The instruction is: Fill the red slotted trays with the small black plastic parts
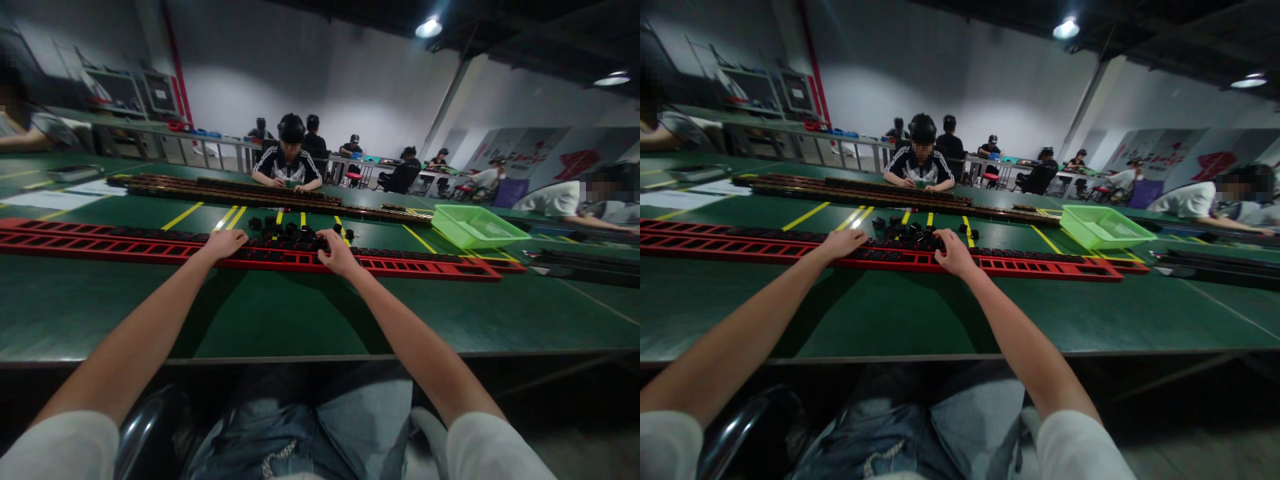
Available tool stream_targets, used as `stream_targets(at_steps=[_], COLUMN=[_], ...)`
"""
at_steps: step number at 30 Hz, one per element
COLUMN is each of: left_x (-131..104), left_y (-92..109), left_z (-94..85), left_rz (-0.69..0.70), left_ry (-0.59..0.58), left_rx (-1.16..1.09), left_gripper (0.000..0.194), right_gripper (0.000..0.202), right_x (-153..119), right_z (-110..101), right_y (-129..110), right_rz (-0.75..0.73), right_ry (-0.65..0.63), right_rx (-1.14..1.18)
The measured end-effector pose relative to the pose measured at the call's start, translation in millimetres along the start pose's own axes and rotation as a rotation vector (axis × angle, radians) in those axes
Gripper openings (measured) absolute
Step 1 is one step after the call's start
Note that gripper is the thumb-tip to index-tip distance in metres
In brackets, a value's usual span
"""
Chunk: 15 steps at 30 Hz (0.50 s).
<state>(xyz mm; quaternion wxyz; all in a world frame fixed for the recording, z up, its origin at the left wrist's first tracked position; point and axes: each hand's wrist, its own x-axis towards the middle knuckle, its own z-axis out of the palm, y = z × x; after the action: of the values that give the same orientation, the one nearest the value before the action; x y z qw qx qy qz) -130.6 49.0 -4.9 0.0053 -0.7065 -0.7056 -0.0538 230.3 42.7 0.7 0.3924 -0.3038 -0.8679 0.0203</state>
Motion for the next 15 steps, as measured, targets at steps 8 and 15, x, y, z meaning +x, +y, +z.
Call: stream_targets(at_steps=[8, 15], left_x=[-1, -1], left_y=[0, 0], left_z=[-1.2, -1.5], left_rz=[0.015, 0.013], left_ry=[0.008, -0.010], left_rx=[-0.018, -0.008], left_gripper=[0.052, 0.053], right_gripper=[0.045, 0.037], right_x=[-5, -8], right_z=[12, 20], right_y=[-24, -26], right_rz=[-0.135, -0.189], right_ry=[-0.184, -0.202], right_rx=[-0.047, -0.151])
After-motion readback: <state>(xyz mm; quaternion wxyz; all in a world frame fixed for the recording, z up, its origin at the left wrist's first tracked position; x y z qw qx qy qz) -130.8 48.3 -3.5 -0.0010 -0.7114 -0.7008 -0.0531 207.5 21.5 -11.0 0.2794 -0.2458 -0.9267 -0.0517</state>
